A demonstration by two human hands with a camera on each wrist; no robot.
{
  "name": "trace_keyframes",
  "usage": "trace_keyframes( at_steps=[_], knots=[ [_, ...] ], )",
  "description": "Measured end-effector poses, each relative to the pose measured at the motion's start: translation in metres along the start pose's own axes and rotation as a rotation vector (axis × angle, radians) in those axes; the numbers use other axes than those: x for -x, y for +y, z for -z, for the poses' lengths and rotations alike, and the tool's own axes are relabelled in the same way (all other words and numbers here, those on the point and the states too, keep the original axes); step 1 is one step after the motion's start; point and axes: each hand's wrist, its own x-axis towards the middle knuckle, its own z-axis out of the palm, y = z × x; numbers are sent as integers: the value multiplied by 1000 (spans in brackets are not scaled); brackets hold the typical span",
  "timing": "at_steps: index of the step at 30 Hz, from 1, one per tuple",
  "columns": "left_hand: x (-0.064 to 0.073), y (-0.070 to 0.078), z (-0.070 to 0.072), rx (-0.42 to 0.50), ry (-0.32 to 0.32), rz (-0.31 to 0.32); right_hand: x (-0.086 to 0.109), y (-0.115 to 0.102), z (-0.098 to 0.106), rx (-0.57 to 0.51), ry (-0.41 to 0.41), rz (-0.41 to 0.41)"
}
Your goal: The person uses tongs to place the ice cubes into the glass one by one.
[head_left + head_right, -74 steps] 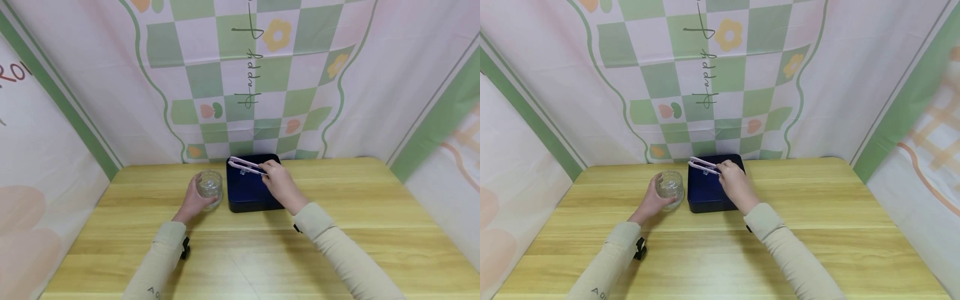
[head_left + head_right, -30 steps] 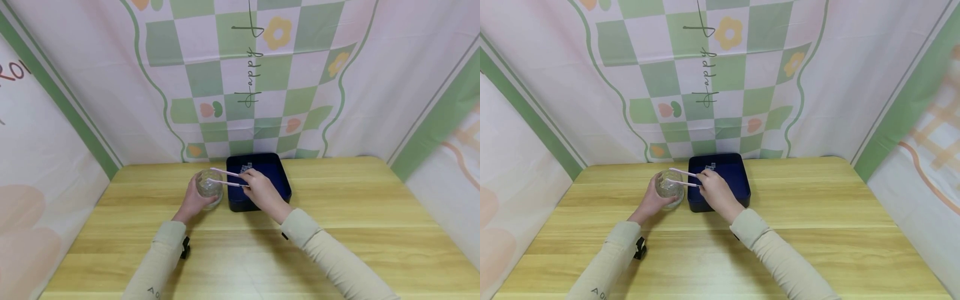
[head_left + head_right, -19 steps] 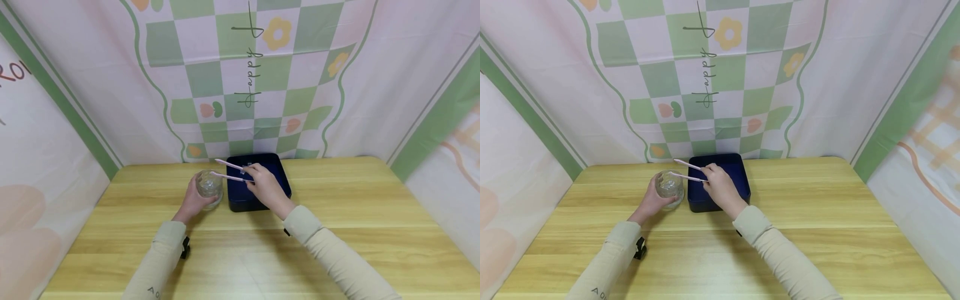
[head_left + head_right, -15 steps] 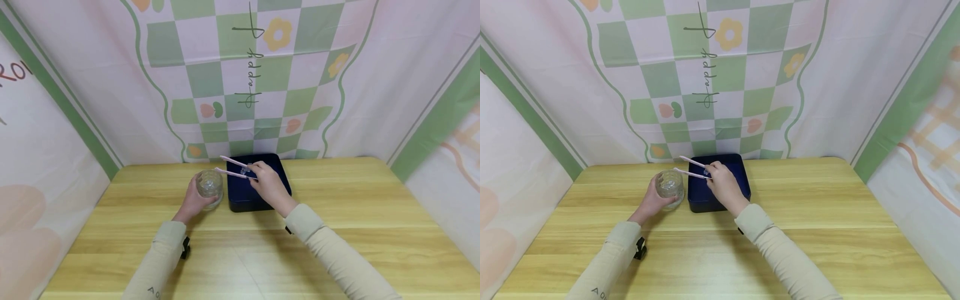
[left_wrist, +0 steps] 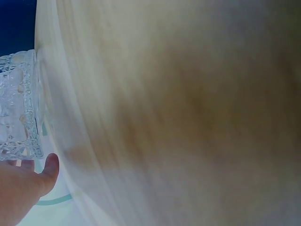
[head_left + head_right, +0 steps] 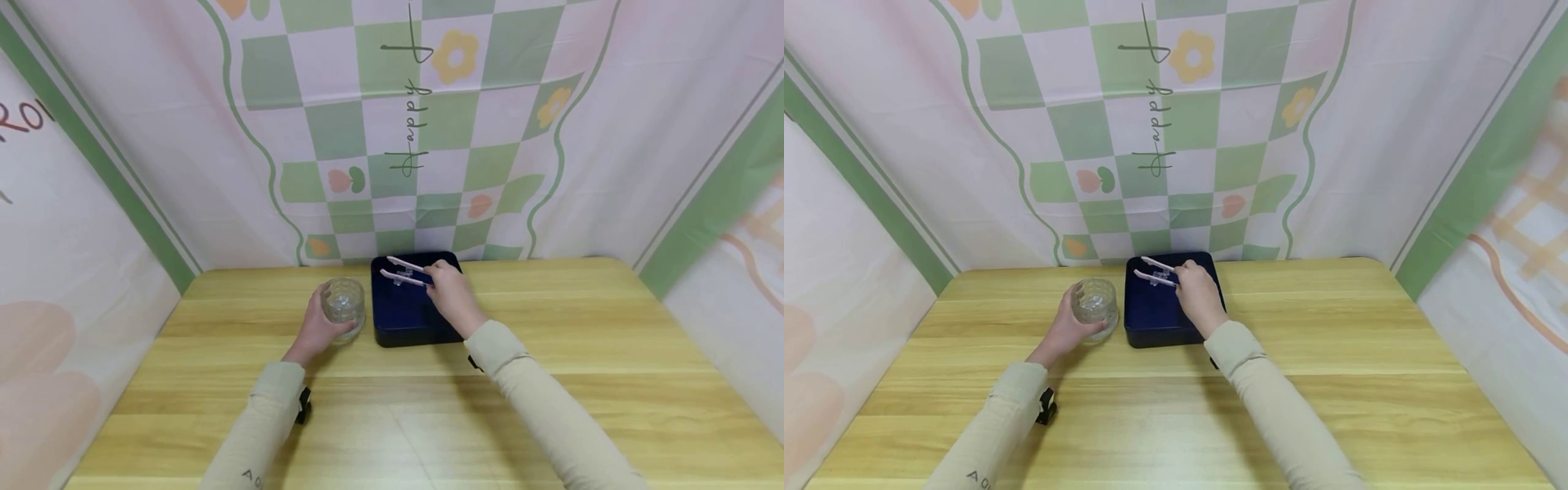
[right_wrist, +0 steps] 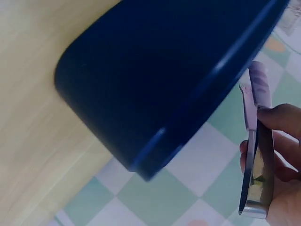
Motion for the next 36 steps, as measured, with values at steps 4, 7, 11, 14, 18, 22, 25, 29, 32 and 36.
trace_keyframes(
  at_steps=[4,7,11,14,18,22,25,29,32,36],
  knots=[
    [0,0,0,-8,1,-3,1,4,-4,25,-77,-20],
    [0,0,0,-13,2,-4,1,6,-8,41,-109,-26],
    [0,0,1,-16,-1,1,2,10,-14,63,-108,-15],
    [0,0,1,-19,-5,3,3,12,-17,71,-107,-13],
    [0,0,1,-17,-7,1,3,13,-19,81,-105,-11],
    [0,1,1,-12,-10,-2,2,14,-19,91,-106,-4],
    [0,1,1,-14,-13,0,2,14,-19,92,-105,3],
    [0,1,1,-12,-16,1,2,15,-19,86,-96,1],
    [1,1,1,0,-16,3,3,17,-19,83,-96,-11],
    [1,1,1,11,-13,1,3,19,-18,80,-103,-14]
  ],
)
